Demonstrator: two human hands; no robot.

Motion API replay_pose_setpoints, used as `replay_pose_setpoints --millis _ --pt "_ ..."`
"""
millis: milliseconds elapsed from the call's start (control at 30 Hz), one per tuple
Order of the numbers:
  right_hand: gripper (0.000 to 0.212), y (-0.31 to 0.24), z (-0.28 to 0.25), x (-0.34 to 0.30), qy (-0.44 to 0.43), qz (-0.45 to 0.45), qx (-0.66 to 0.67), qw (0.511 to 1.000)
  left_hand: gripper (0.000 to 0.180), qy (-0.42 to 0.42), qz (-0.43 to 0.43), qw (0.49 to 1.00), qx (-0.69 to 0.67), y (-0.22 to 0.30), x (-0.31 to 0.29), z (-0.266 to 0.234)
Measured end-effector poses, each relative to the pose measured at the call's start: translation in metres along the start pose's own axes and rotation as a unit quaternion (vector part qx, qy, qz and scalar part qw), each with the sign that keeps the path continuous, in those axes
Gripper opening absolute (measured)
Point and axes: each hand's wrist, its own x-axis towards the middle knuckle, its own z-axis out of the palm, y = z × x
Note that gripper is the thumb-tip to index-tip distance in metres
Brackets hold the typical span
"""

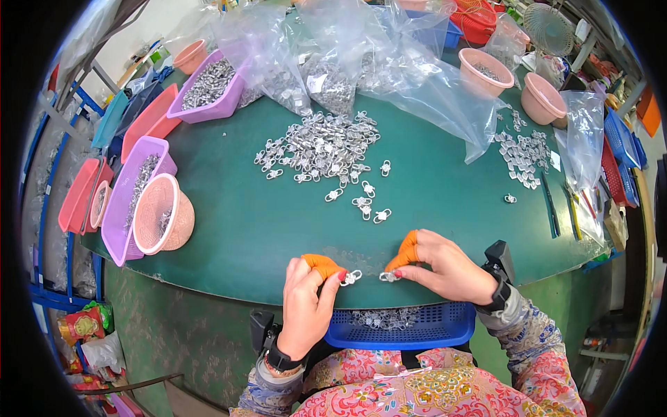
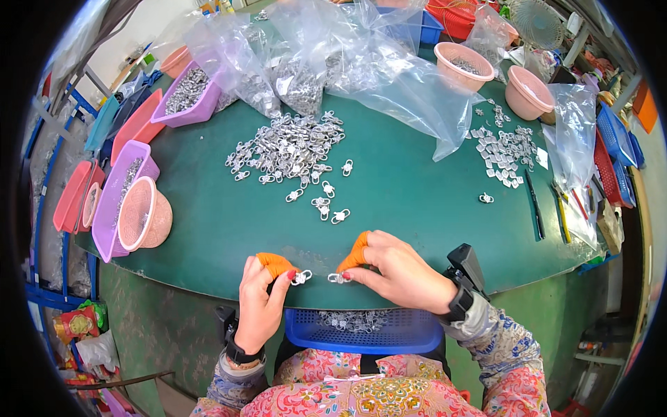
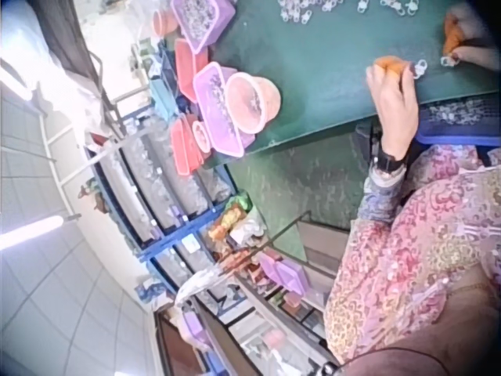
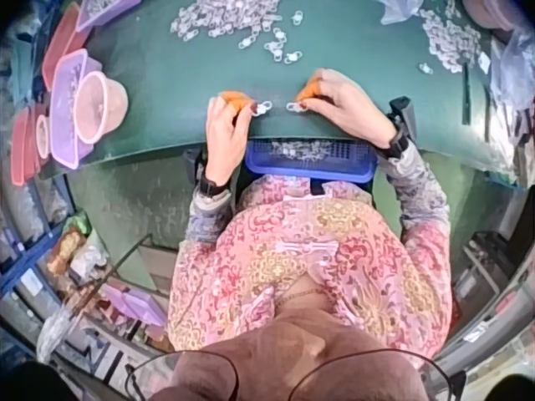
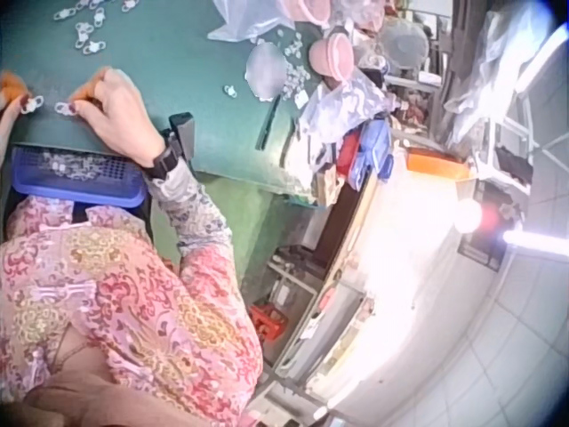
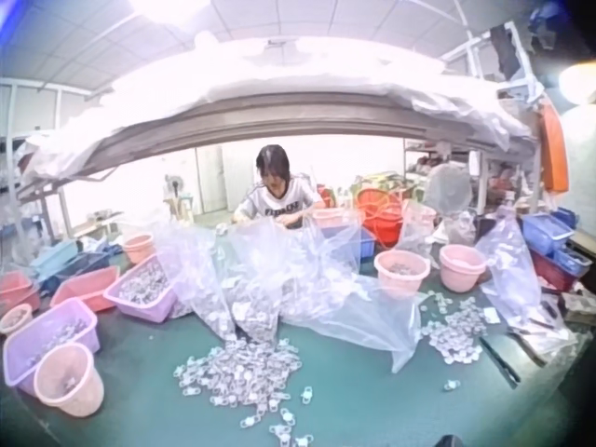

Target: Sorting small metal components from containers and assembling them into pairs or sets.

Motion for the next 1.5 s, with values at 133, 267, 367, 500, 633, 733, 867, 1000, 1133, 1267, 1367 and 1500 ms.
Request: replay_pose_setpoints --millis 133,267,367,500,633,733,867,1000,1133,1267,1367,1500 --pt "0.019 -0.01 -0.009 -0.008 -0.11 -0.081 0.002 0.991 0.012 -0.137 0.043 0.989 -0.018 0.018 -0.006 -0.019" --pt "0.026 0.012 -0.033 0.03 0.027 -0.107 -0.083 0.99 0.03 -0.055 0.057 0.995 0.067 -0.006 0.023 -0.047" --pt "0.039 0.065 -0.051 0.088 0.201 -0.067 -0.17 0.962 0.037 0.068 0.002 0.994 0.081 -0.061 0.071 -0.048" --pt "0.045 0.122 -0.036 0.175 0.26 -0.045 -0.179 0.948 0.052 0.13 -0.009 0.983 0.131 -0.148 0.131 -0.032" --pt "0.061 0.117 -0.011 0.209 0.235 -0.033 -0.166 0.957 0.064 0.078 -0.018 0.979 0.187 -0.147 0.194 0.005" --pt "0.066 0.118 0.005 0.195 0.213 -0.078 -0.231 0.946 0.071 0.02 -0.007 0.978 0.208 -0.117 0.202 0.028" --pt "0.066 0.087 -0.001 0.134 0.095 -0.074 -0.23 0.966 0.073 -0.039 0.05 0.98 0.188 -0.078 0.164 0.037" --pt "0.065 0.07 -0.007 0.071 0.065 -0.065 -0.251 0.964 0.07 -0.15 0.112 0.964 0.187 -0.042 0.118 0.034" --pt "0.064 0.056 -0.019 0.018 0.072 -0.055 -0.12 0.989 0.063 -0.117 0.134 0.957 0.227 -0.025 0.086 0.022" --pt "0.04 0.041 -0.025 -0.018 0.15 -0.033 -0.11 0.982 0.041 0.034 0.13 0.984 0.117 0.002 0.048 0.008" --pt "0.029 0.031 -0.005 -0.019 0.165 -0.052 -0.137 0.975 0.034 -0.007 0.149 0.983 0.103 0.009 0.034 0.023" --pt "0.025 0.03 0.01 -0.007 0.176 -0.075 -0.24 0.952 0.036 -0.018 0.132 0.983 0.127 0.001 0.029 0.045"
